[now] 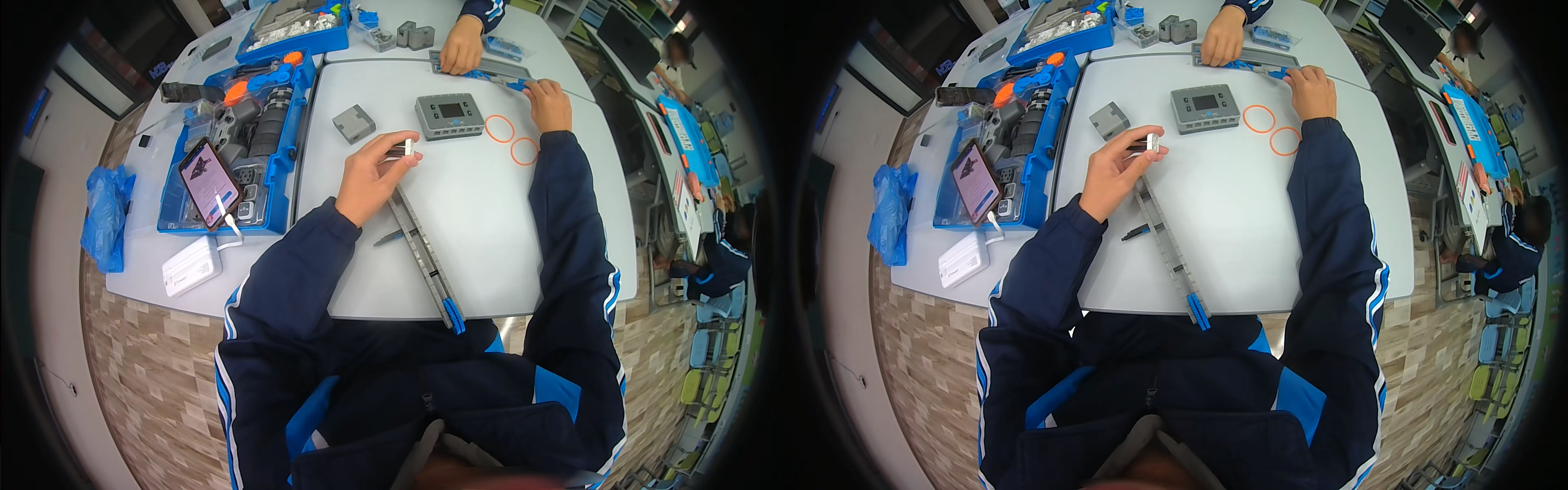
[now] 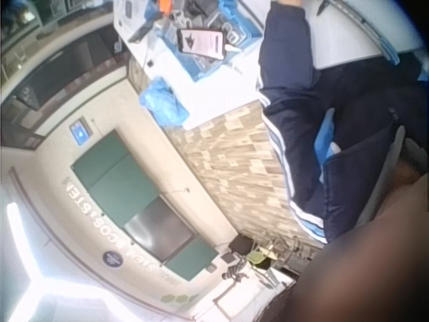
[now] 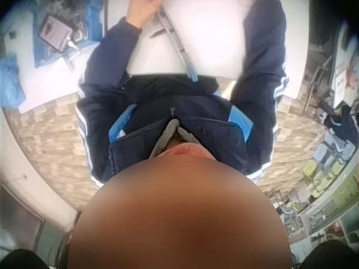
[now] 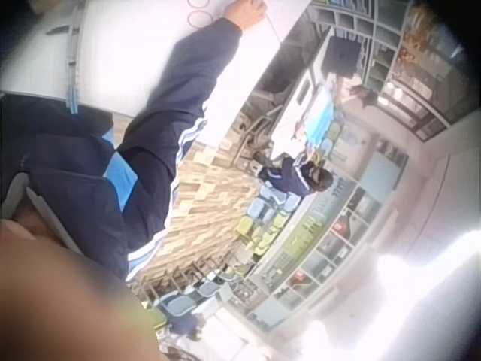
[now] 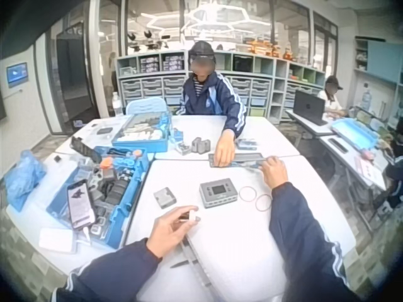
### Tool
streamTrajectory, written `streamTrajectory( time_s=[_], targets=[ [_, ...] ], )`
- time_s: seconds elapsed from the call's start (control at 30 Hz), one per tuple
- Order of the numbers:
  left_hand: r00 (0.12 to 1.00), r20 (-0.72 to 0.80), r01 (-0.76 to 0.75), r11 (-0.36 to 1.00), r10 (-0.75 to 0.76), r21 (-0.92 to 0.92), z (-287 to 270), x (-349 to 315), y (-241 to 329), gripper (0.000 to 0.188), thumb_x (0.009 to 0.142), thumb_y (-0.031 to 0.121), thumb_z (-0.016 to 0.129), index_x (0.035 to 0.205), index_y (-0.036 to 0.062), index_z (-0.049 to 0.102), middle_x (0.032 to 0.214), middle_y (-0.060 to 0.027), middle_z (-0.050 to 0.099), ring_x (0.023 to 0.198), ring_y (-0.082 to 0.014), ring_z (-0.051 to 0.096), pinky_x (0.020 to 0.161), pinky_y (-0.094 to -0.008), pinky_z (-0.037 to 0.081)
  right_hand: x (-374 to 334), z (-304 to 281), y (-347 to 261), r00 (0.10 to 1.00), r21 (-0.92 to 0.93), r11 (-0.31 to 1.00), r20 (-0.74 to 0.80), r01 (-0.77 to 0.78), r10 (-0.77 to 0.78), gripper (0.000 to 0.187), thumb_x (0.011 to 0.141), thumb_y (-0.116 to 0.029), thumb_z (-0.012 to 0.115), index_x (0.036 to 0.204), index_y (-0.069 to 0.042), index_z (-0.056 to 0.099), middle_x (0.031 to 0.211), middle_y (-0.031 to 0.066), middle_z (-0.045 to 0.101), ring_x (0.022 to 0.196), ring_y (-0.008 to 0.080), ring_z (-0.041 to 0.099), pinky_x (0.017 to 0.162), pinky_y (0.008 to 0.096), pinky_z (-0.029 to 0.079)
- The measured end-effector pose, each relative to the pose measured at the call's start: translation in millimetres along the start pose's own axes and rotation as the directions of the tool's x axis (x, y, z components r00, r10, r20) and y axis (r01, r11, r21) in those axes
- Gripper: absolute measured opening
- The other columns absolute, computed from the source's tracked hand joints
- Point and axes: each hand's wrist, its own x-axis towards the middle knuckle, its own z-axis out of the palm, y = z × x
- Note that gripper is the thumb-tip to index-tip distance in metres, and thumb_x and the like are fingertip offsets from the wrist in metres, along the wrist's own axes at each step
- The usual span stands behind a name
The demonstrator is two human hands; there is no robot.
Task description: The person assembles a knitting needle by inserting black pins into a gray perforated rail, then attaches a blue circular connector to the rail's end. The person uses pliers to secure the pins and adjusts the connector by hand.
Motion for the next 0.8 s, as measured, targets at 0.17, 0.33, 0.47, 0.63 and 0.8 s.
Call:
streamTrajectory(
  time_s=[0.17,0.33,0.47,0.63,0.8],
  targets=[
    [1.0,-0.007,0.003,0.999,-0.003,-0.034,-0.3,2.7,-3.0,0.028,0.097,0.009,0.053,0.124,0.0029,0.059,0.124,-0.0095,0.059,0.099,-0.0175,0.065,0.086,-0.0291,0.053,-0.7,-0.3,1.0,0.997,0.066,0.995,0.028,-0.079,0.077,0.015,0.089,-0.028,0.065,0.097,-0.017,0.072,0.087,-0.0002,0.066,0.096,0.0209,0.061,0.075,0.0383,0.047],
    [0.982,0.069,0.19,0.941,-0.178,-0.281,-7.1,39.3,1.0,0.029,0.1,0.024,0.048,0.117,0.0057,0.062,0.103,-0.0026,0.057,0.074,-0.0095,0.053,0.069,-0.0227,0.044,3.8,-16.0,6.2,0.824,0.481,0.671,0.381,-0.564,0.42,0.024,0.096,-0.032,0.057,0.104,-0.014,0.072,0.084,0.0011,0.066,0.084,0.0145,0.061,0.074,0.0306,0.048],
    [0.984,0.096,0.151,0.989,-0.149,-0.005,0.5,85.9,10.9,0.032,0.101,0.031,0.048,0.114,0.006,0.063,0.087,0.002,0.053,0.068,-0.0062,0.047,0.061,-0.0212,0.038,14.0,-47.7,7.9,0.773,0.705,0.316,0.583,-0.634,0.25,0.034,0.098,-0.036,0.056,0.11,-0.007,0.069,0.083,-0.0017,0.061,0.082,0.0088,0.057,0.079,0.0266,0.048],
    [0.994,0.097,0.048,0.992,-0.06,0.118,33.7,122.6,18.0,0.032,0.103,0.034,0.044,0.102,0.0078,0.062,0.078,0.0035,0.054,0.065,-0.0061,0.047,0.058,-0.0215,0.039,27.1,-91.6,-5.3,0.811,0.796,0.222,0.584,-0.563,-0.037,0.039,0.099,-0.036,0.055,0.111,-0.001,0.067,0.083,-0.0022,0.059,0.083,0.0087,0.055,0.083,0.0263,0.047],
    [0.997,0.046,-0.063,0.984,0.056,0.166,46.7,125.6,15.7,0.034,0.103,0.035,0.044,0.089,0.0076,0.057,0.076,0.0027,0.056,0.063,-0.0072,0.048,0.059,-0.0234,0.04,35.3,-106.5,-10.9,0.846,0.816,0.327,0.527,-0.477,-0.081,0.038,0.1,-0.035,0.054,0.11,-0.001,0.067,0.082,-0.0018,0.058,0.081,0.0085,0.054,0.081,0.0265,0.047]
  ],
)
